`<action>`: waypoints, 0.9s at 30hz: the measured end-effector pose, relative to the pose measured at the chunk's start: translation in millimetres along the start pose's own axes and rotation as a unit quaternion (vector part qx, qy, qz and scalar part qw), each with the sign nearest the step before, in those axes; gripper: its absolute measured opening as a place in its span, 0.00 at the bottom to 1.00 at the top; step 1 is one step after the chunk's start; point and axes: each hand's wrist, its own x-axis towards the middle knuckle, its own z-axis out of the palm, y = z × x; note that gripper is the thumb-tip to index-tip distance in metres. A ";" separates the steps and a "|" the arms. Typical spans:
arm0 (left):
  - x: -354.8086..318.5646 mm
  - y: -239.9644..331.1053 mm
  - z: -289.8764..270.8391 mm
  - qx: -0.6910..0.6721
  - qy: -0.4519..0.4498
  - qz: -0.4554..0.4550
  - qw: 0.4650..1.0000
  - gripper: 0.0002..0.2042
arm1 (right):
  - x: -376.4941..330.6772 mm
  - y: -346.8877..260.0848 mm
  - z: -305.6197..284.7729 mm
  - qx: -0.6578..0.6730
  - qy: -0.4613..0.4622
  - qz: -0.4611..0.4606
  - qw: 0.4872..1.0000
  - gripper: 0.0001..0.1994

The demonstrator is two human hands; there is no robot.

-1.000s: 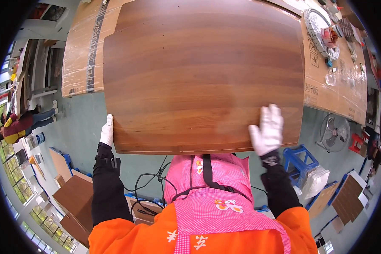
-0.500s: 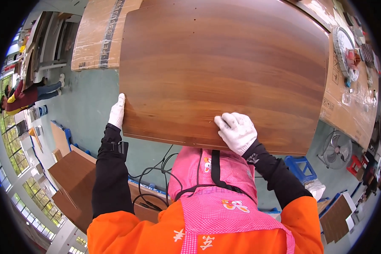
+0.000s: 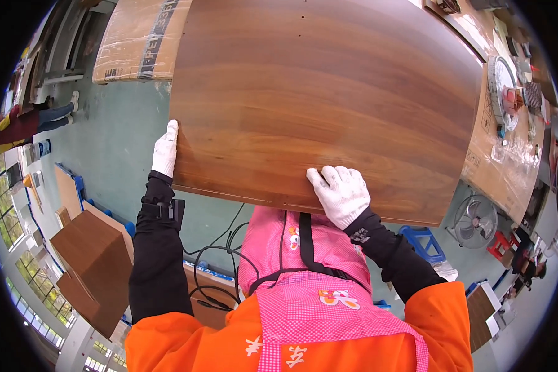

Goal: The recorder is refurbishing a wood panel by cleaning, applying a stain or finish with a brush, and wiping it down.

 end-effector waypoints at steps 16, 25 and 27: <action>9.8 -13.1 0.7 0.000 -0.027 0.006 1.000 0.38 | 21.7 -26.0 26.0 0.108 -0.100 -0.132 0.980 0.36; 2.0 0.8 -1.7 -0.021 -0.038 0.012 0.999 0.34 | 121.5 -145.8 92.1 0.164 -0.096 -0.216 0.958 0.33; 0.4 -3.4 -7.6 -0.002 -0.045 0.004 0.999 0.34 | 117.9 -139.6 84.5 0.164 -0.104 -0.191 0.962 0.32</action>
